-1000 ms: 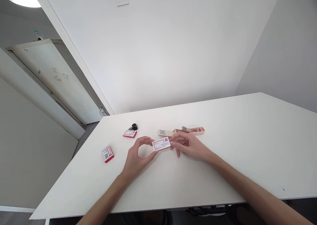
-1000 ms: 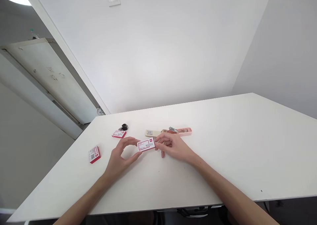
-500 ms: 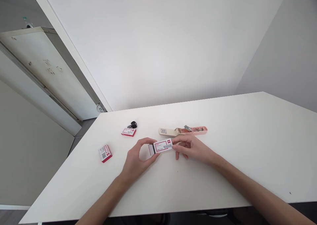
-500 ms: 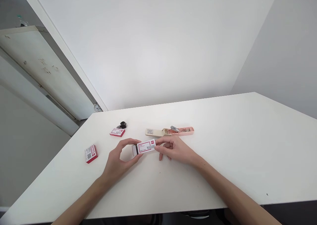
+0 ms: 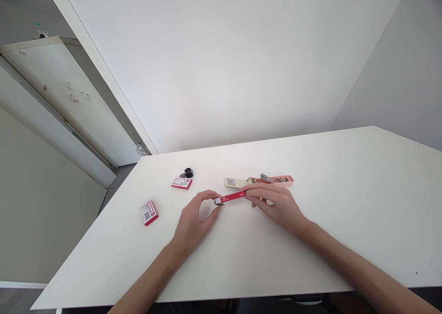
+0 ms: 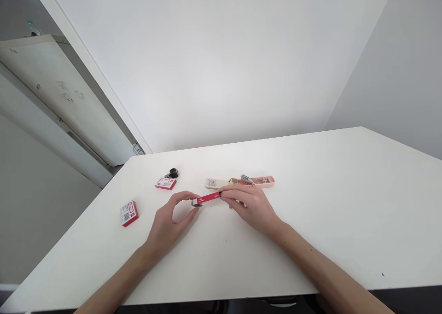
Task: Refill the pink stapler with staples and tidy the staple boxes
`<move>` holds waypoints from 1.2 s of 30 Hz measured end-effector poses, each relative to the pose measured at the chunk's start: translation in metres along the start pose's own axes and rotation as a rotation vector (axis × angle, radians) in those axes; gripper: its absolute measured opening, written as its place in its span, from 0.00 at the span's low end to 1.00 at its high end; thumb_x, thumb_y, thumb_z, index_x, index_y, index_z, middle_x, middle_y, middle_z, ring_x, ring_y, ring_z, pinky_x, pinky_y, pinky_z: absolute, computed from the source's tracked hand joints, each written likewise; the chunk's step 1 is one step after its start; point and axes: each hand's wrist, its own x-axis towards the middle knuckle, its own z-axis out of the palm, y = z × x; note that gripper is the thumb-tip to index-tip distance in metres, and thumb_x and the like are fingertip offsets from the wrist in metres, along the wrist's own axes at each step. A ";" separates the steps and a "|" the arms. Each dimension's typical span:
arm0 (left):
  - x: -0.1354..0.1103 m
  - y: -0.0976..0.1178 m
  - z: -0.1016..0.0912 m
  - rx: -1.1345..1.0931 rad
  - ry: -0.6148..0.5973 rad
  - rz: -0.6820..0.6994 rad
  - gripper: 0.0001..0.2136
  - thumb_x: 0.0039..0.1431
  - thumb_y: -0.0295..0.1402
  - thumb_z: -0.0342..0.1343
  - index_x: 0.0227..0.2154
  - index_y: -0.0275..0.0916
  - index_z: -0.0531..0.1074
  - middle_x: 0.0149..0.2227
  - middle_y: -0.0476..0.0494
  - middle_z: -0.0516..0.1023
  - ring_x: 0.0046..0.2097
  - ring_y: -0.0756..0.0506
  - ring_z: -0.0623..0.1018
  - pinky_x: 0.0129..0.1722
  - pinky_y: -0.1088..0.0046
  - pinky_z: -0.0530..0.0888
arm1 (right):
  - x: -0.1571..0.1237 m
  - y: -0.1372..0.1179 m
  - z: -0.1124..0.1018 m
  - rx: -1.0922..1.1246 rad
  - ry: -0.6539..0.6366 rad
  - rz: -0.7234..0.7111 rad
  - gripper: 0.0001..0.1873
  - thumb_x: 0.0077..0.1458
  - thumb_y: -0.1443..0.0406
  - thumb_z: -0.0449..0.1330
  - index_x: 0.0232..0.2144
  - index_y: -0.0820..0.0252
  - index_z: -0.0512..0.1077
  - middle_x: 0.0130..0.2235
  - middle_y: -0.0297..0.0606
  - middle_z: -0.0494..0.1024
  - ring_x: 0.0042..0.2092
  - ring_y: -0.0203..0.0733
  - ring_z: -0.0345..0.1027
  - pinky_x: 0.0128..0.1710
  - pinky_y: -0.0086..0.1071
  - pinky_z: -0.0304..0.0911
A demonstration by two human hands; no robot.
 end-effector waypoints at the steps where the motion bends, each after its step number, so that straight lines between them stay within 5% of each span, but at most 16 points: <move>1: 0.000 0.000 0.000 -0.002 -0.004 -0.003 0.12 0.69 0.36 0.60 0.53 0.48 0.73 0.52 0.47 0.83 0.54 0.43 0.83 0.56 0.60 0.81 | 0.000 0.000 0.000 -0.032 0.019 -0.025 0.16 0.72 0.61 0.55 0.37 0.46 0.82 0.46 0.37 0.87 0.31 0.44 0.77 0.26 0.41 0.68; 7: 0.001 0.002 -0.001 0.003 -0.051 0.024 0.15 0.67 0.39 0.63 0.54 0.49 0.73 0.53 0.48 0.82 0.53 0.43 0.83 0.56 0.61 0.80 | -0.001 0.002 0.002 -0.135 0.069 -0.118 0.15 0.71 0.64 0.57 0.38 0.45 0.83 0.46 0.35 0.88 0.40 0.46 0.84 0.36 0.42 0.75; 15: 0.001 0.001 0.000 0.008 -0.044 0.032 0.14 0.70 0.32 0.55 0.56 0.49 0.73 0.53 0.48 0.83 0.54 0.44 0.83 0.48 0.66 0.83 | 0.000 0.001 0.002 -0.213 0.093 -0.162 0.16 0.71 0.65 0.57 0.36 0.45 0.84 0.45 0.33 0.88 0.36 0.42 0.83 0.34 0.38 0.75; 20: 0.001 0.001 0.000 0.010 -0.038 0.016 0.14 0.70 0.32 0.55 0.56 0.49 0.73 0.54 0.49 0.83 0.55 0.44 0.83 0.52 0.66 0.82 | 0.001 0.000 0.003 -0.141 0.176 -0.263 0.13 0.70 0.70 0.60 0.39 0.50 0.83 0.45 0.35 0.88 0.34 0.39 0.82 0.33 0.34 0.74; 24: 0.001 0.002 -0.001 -0.001 -0.057 -0.001 0.15 0.69 0.37 0.59 0.56 0.49 0.74 0.54 0.48 0.83 0.55 0.43 0.82 0.51 0.65 0.82 | 0.001 -0.001 0.003 -0.017 0.157 -0.163 0.11 0.70 0.68 0.60 0.39 0.51 0.82 0.45 0.38 0.87 0.28 0.37 0.76 0.26 0.35 0.71; 30: 0.002 0.006 -0.004 -0.117 -0.100 -0.140 0.16 0.70 0.45 0.58 0.55 0.47 0.77 0.51 0.45 0.84 0.51 0.42 0.83 0.29 0.74 0.79 | 0.001 -0.001 0.001 0.236 0.062 0.124 0.11 0.70 0.58 0.61 0.40 0.51 0.82 0.46 0.40 0.85 0.28 0.38 0.76 0.27 0.38 0.73; 36: 0.007 0.008 -0.005 -0.200 -0.112 -0.207 0.13 0.67 0.44 0.60 0.48 0.45 0.80 0.44 0.47 0.86 0.46 0.43 0.84 0.31 0.73 0.77 | 0.001 -0.004 0.002 0.430 -0.094 0.388 0.13 0.66 0.51 0.65 0.43 0.53 0.79 0.44 0.41 0.85 0.31 0.41 0.79 0.27 0.36 0.72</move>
